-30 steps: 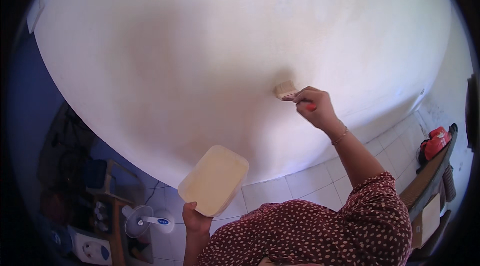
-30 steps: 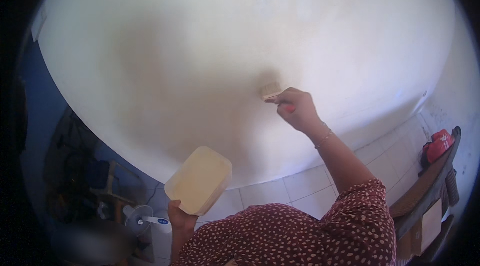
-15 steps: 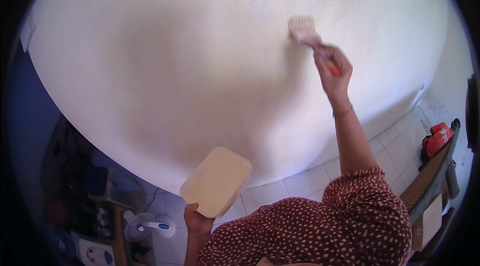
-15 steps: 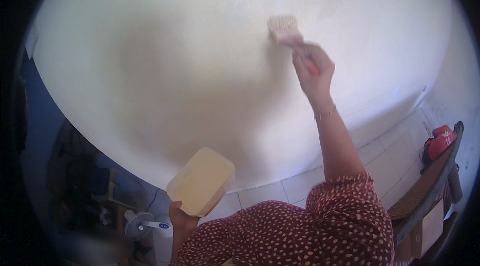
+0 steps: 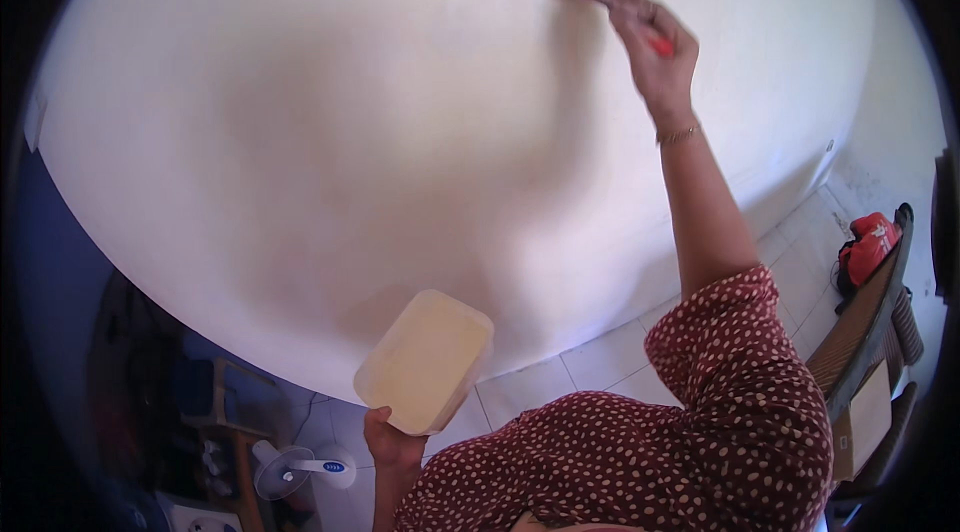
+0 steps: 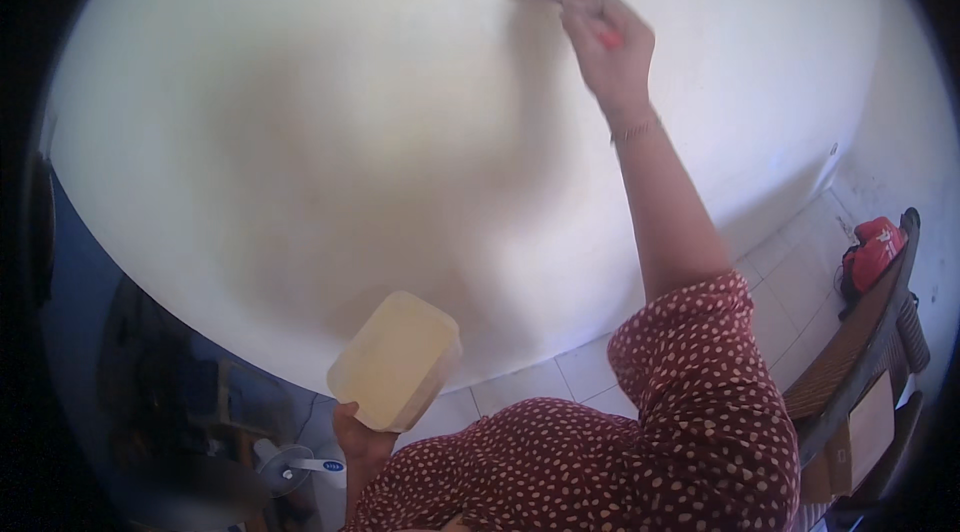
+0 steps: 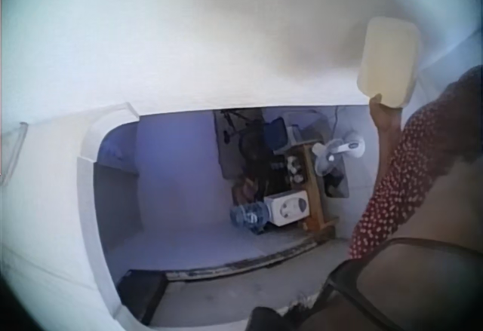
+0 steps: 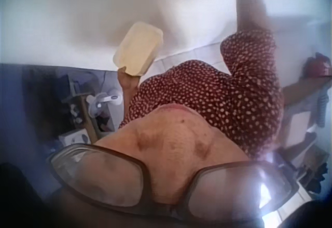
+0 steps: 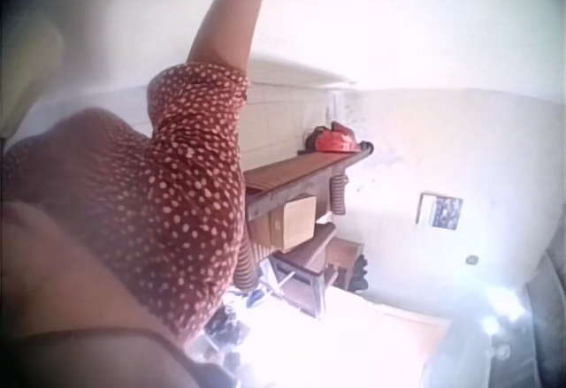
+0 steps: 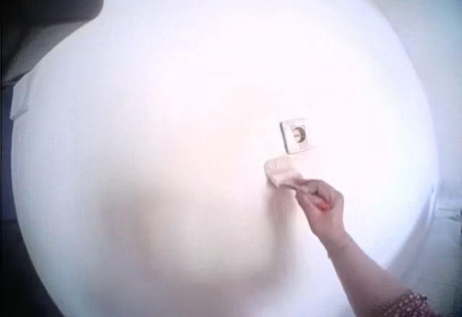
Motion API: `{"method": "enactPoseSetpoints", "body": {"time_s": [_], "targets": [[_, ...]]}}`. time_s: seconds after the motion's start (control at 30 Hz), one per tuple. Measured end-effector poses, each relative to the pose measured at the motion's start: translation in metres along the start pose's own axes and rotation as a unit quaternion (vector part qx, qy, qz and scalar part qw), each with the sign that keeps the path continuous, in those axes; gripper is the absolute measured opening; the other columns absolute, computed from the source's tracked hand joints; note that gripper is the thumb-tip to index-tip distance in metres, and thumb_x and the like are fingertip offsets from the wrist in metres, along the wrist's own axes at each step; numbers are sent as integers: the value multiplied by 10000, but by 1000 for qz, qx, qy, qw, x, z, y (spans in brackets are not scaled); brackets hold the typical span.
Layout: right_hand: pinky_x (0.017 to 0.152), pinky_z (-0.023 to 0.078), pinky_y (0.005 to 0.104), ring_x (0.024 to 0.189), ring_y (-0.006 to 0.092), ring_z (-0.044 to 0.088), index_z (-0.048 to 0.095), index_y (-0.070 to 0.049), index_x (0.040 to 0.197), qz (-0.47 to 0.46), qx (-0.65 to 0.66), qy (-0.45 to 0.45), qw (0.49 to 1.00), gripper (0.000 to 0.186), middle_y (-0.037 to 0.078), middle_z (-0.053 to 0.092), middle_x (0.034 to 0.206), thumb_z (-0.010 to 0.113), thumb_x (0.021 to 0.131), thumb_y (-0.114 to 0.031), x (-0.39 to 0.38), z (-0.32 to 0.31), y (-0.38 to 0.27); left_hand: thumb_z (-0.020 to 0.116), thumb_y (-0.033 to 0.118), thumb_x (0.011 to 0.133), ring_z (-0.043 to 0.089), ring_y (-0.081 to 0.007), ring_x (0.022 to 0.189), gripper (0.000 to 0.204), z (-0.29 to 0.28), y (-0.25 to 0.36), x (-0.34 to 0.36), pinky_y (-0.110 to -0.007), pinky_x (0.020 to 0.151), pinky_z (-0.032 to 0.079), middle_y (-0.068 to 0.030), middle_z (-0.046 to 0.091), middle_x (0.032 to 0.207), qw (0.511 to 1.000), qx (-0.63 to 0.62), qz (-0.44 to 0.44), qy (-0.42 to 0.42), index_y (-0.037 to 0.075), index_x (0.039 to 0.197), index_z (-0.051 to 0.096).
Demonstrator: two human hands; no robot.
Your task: The person holds a container of paint, dips a paintbrush into it, and applies paint to the wall using the paintbrush.
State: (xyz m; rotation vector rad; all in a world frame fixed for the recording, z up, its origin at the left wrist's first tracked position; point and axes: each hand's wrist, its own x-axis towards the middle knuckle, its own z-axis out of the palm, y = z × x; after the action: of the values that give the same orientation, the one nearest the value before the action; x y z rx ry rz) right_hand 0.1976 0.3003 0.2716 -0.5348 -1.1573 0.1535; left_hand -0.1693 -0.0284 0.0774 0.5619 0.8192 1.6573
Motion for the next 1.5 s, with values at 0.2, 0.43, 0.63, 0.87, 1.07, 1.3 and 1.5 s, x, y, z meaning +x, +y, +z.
{"method": "enactPoseSetpoints", "body": {"time_s": [0.2,0.43,0.63,0.87,1.07,1.3,1.5], "targets": [[726,488,238,754,78,565,631,52,793,160,-117,-128,972,106,54,652,771,666,862,-21,-95,-54,9,591,267,761,530,-319,1262,769,-5,-6,-6,-481,1033,469,-165,514,1388,1000,2,-6,2,2,1446,362],[846,532,277,887,182,673,677,78,987,-20,78,-28,996,133,96,697,958,659,893,-15,-10,-25,-63,595,275,755,531,-322,1260,778,6,-5,-8,-481,1036,465,-161,517,1387,1000,26,-2,3,4,1447,363],[649,456,210,671,40,521,666,17,859,22,-16,3,1000,86,6,638,744,645,898,-57,-35,-55,23,624,266,731,534,-337,1249,780,32,-11,-9,-524,1020,466,-160,528,1360,1000,-7,5,8,40,1437,382],[808,566,315,824,210,683,642,79,887,67,78,-1,995,88,137,679,899,615,898,-4,-25,-90,-33,604,260,750,536,-328,1250,767,32,-8,-17,-489,1022,475,-161,529,1368,1000,24,4,10,8,1438,377],[831,481,236,872,84,592,666,28,956,12,138,36,990,113,54,701,971,657,888,-63,49,-67,-11,600,259,743,542,-324,1242,762,65,-4,-22,-487,1016,478,-153,537,1358,1000,11,-6,-8,23,1435,384],[819,569,336,791,191,661,611,40,810,198,53,-5,979,96,139,671,899,598,888,-14,-15,-124,6,598,264,744,532,-320,1254,766,68,-9,-24,-482,1037,456,-148,534,1367,1000,12,-2,9,27,1439,381],[859,586,382,922,279,699,596,68,852,14,177,95,980,87,183,681,960,579,905,1,48,-69,-44,594,256,750,532,-320,1254,759,57,-8,-22,-482,1037,456,-148,528,1375,1000,1,-11,13,20,1438,378]]}}
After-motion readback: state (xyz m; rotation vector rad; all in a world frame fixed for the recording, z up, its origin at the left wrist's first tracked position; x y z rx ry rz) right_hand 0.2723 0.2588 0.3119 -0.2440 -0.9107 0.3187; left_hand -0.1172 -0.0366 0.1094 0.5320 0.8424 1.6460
